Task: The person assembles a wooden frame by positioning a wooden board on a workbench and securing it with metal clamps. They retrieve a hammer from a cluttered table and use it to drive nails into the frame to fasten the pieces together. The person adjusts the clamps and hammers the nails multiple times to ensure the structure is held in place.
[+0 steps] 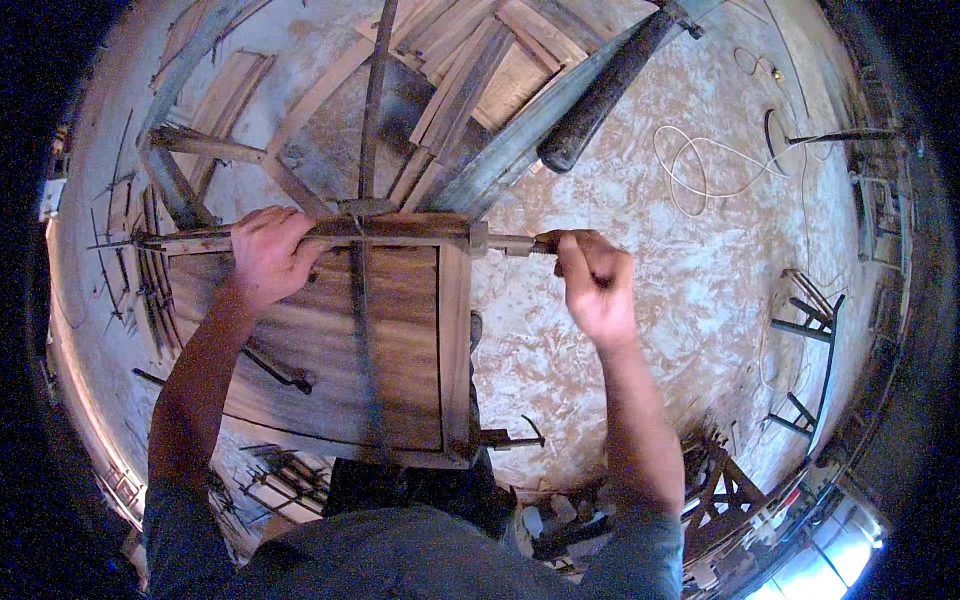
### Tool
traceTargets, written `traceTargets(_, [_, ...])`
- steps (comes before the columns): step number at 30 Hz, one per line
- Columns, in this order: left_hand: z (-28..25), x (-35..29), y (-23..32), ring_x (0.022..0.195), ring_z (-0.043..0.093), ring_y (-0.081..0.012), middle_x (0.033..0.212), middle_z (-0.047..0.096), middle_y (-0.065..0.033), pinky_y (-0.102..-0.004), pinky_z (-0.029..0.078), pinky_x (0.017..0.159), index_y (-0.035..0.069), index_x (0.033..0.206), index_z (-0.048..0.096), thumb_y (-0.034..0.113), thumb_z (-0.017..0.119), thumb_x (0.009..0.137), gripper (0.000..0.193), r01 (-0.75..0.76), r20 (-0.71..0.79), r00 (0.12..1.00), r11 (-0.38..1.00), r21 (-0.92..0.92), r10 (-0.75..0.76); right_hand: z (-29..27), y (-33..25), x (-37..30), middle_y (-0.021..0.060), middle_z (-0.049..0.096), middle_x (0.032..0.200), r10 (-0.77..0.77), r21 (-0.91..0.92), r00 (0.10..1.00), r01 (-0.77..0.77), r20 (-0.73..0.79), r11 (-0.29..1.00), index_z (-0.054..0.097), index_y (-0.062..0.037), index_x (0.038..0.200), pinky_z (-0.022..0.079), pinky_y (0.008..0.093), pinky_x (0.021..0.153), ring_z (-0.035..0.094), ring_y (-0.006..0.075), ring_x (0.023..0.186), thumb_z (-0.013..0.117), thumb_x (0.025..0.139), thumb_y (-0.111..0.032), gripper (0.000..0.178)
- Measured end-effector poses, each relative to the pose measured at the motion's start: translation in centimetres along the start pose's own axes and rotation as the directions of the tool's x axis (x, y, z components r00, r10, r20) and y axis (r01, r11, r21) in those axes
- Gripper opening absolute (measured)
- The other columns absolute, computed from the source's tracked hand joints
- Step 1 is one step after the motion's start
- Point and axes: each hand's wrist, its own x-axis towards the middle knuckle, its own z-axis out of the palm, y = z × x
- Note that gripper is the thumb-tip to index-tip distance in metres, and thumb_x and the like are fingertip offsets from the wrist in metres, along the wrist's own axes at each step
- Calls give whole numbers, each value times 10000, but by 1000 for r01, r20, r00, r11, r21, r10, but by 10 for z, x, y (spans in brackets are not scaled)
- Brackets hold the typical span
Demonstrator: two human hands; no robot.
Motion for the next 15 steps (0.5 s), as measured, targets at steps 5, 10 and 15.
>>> traceTargets(5, [-3, 0, 1, 635, 587, -282, 656, 570, -61, -395, 465, 547, 81, 710, 556, 230, 721, 675, 225, 2, -18, 1000, 1000, 18, -1, -11, -10, 16, 49, 626, 671, 326, -85, 943, -320, 67, 944, 684, 16, 822, 425, 257, 626, 522, 97, 660, 563, 899, -276, 326])
traceTargets(10, [-19, -5, 10, 836, 585, -276, 811, 599, -74, -412, 467, 694, 70, 815, 569, 256, 690, 725, 239, 114, 140, 981, 981, 156, -136, -1, 20, 11, 45, 642, 690, 186, 102, 982, -182, -35, 978, 672, 16, 766, 420, 261, 660, 517, 97, 647, 553, 920, -285, 359])
traceTargets(15, [-66, -45, 28, 1120, 465, -303, 1137, 546, -123, -421, 379, 948, 43, 1066, 580, 255, 652, 762, 378, 87, -27, 996, 994, 72, -86, -1, 18, 6, 51, 654, 815, 148, 153, 989, -147, 10, 977, 678, 24, 861, 440, 254, 715, 552, 107, 753, 529, 942, -314, 379])
